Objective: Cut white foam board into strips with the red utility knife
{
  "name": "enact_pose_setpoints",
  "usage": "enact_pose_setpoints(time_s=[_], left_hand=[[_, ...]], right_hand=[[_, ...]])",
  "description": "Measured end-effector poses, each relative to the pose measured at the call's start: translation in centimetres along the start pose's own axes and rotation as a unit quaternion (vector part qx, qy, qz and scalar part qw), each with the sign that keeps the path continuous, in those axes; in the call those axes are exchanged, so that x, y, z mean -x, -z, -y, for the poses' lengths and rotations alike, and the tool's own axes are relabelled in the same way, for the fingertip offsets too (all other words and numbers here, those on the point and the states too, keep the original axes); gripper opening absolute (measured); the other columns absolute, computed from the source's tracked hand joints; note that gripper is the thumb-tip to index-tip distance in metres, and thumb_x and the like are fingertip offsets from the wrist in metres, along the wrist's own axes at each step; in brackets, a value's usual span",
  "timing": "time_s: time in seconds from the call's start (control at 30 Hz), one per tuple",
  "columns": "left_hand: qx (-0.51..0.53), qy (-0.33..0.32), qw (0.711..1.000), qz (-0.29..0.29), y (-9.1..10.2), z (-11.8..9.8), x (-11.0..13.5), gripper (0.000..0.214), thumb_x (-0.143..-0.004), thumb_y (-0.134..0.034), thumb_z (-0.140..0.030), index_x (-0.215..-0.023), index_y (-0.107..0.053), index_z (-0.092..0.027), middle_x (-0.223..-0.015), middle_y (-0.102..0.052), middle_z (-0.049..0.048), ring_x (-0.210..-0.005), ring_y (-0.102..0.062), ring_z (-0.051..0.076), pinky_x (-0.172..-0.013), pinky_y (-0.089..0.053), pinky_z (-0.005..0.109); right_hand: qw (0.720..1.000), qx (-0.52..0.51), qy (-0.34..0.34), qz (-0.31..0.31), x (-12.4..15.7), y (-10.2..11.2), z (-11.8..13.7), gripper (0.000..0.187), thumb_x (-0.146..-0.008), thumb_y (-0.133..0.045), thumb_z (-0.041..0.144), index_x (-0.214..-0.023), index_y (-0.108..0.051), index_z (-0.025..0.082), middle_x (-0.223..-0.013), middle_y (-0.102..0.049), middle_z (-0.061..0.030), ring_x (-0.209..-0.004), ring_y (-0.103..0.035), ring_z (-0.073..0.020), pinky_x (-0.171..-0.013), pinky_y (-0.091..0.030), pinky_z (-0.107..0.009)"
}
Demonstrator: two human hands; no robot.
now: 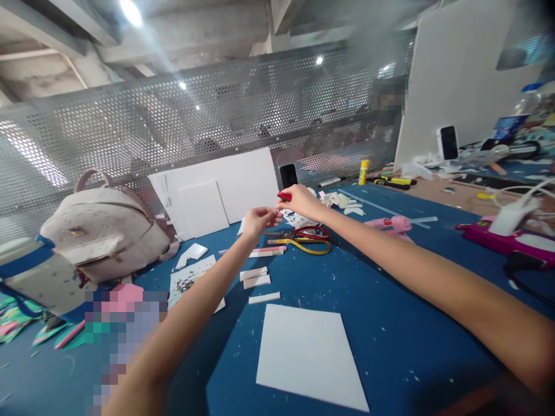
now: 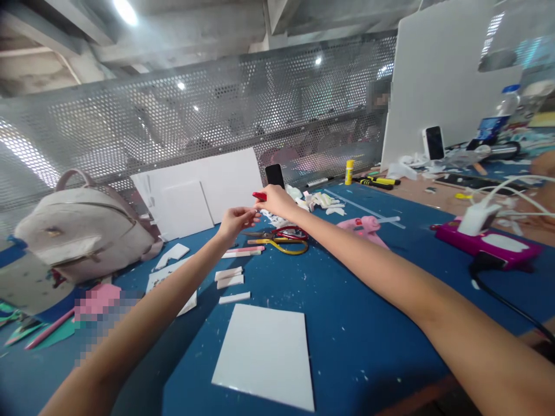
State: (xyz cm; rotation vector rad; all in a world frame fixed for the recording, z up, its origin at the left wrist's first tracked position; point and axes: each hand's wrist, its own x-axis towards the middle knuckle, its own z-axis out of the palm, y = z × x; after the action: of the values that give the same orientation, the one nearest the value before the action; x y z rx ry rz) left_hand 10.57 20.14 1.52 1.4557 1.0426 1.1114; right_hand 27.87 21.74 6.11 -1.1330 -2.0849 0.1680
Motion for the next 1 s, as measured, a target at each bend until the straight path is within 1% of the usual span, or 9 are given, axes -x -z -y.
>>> enact_pose_setpoints(time_s=[0.1,0.2,0.37,0.53,0.63,0.73,0.83,0.9,1.0], left_hand=[[0.020,-0.010,0.999,-0.034,-0.2,0.1,0.0,0.030,-0.098,-0.064,-0.032,-0.123,-0.062,-0.015,-0.121,-0.066,0.0098,-0.101,-0.068,0.023,-0.085,-0.059,0.043],[0.032,-0.017,0.997,-0.065,-0.6,0.1,-0.1,0.030,-0.098,-0.064,-0.032,-0.123,-0.062,-0.015,-0.121,-0.066,0.0098,-0.101,-0.068,0.024,-0.085,-0.059,0.043],[0.029,-0.021,0.995,-0.090,-0.8,-0.2,0.1,0.031,-0.097,-0.064,-0.030,-0.124,-0.061,-0.015,-0.122,-0.065,0.0098,-0.101,-0.068,0.024,-0.085,-0.059,0.043],[0.018,-0.027,0.997,-0.063,-0.7,-0.7,0.7,0.027,-0.097,-0.065,-0.028,-0.120,-0.063,-0.015,-0.116,-0.067,0.0086,-0.096,-0.069,0.022,-0.081,-0.060,0.040],[0.011,-0.027,0.999,-0.042,-0.6,-0.8,1.2,0.024,-0.097,-0.066,-0.027,-0.117,-0.064,-0.014,-0.114,-0.068,0.0079,-0.095,-0.069,0.021,-0.081,-0.060,0.040],[0.007,-0.016,0.999,-0.035,-0.3,-0.6,1.5,0.025,-0.097,-0.065,-0.027,-0.118,-0.064,-0.014,-0.116,-0.067,0.0083,-0.096,-0.069,0.022,-0.082,-0.060,0.041],[0.010,0.003,0.999,-0.030,0.0,-0.5,1.7,0.029,-0.097,-0.065,-0.029,-0.122,-0.062,-0.015,-0.120,-0.066,0.0092,-0.099,-0.068,0.023,-0.084,-0.059,0.042],[0.014,0.019,1.000,-0.016,0.3,-0.5,2.0,0.028,-0.097,-0.064,-0.030,-0.121,-0.062,-0.015,-0.119,-0.066,0.0092,-0.099,-0.068,0.023,-0.083,-0.059,0.042],[0.023,0.039,0.999,0.015,0.4,-0.7,3.0,0.022,-0.097,-0.064,-0.029,-0.114,-0.065,-0.014,-0.110,-0.069,0.0072,-0.091,-0.069,0.020,-0.078,-0.060,0.038]], right_hand=[[1.000,0.001,-0.005,-0.015,0.2,-0.3,0.5,0.009,-0.082,-0.070,0.017,-0.078,-0.077,0.012,-0.075,-0.076,-0.0077,-0.072,-0.067,-0.0191,-0.061,-0.037,-0.024],[1.000,-0.012,-0.006,-0.014,0.4,-0.4,1.0,0.013,-0.084,-0.069,0.019,-0.077,-0.076,0.011,-0.074,-0.075,-0.0082,-0.071,-0.066,-0.0189,-0.060,-0.036,-0.025],[0.997,-0.071,-0.009,0.015,0.2,-0.3,0.6,0.007,-0.081,-0.073,0.018,-0.082,-0.077,0.013,-0.078,-0.077,-0.0049,-0.075,-0.069,-0.0176,-0.064,-0.043,-0.022],[0.994,-0.100,-0.020,0.036,-0.2,-0.3,-0.4,0.002,-0.077,-0.074,0.014,-0.078,-0.075,0.012,-0.077,-0.077,-0.0037,-0.075,-0.069,-0.0168,-0.066,-0.047,-0.020],[0.995,-0.090,-0.031,0.040,-0.2,-0.4,-0.8,0.001,-0.074,-0.076,0.012,-0.075,-0.076,0.012,-0.075,-0.076,-0.0039,-0.074,-0.069,-0.0176,-0.064,-0.047,-0.021],[0.996,-0.067,-0.040,0.048,-0.1,-0.6,-0.7,0.006,-0.072,-0.078,0.011,-0.078,-0.077,0.012,-0.075,-0.077,-0.0041,-0.073,-0.070,-0.0184,-0.062,-0.046,-0.021],[0.998,-0.028,-0.042,0.042,0.1,-0.6,-0.2,0.007,-0.075,-0.078,0.013,-0.082,-0.078,0.013,-0.075,-0.077,-0.0053,-0.075,-0.071,-0.0200,-0.062,-0.045,-0.022],[0.999,0.005,-0.041,0.030,0.2,-0.5,0.1,0.003,-0.079,-0.077,0.016,-0.079,-0.078,0.013,-0.074,-0.077,-0.0077,-0.075,-0.071,-0.0213,-0.061,-0.043,-0.024],[0.998,0.040,-0.036,0.029,0.4,-0.3,0.4,0.013,-0.083,-0.076,0.020,-0.074,-0.075,0.011,-0.068,-0.075,-0.0088,-0.069,-0.070,-0.0204,-0.059,-0.041,-0.025]])
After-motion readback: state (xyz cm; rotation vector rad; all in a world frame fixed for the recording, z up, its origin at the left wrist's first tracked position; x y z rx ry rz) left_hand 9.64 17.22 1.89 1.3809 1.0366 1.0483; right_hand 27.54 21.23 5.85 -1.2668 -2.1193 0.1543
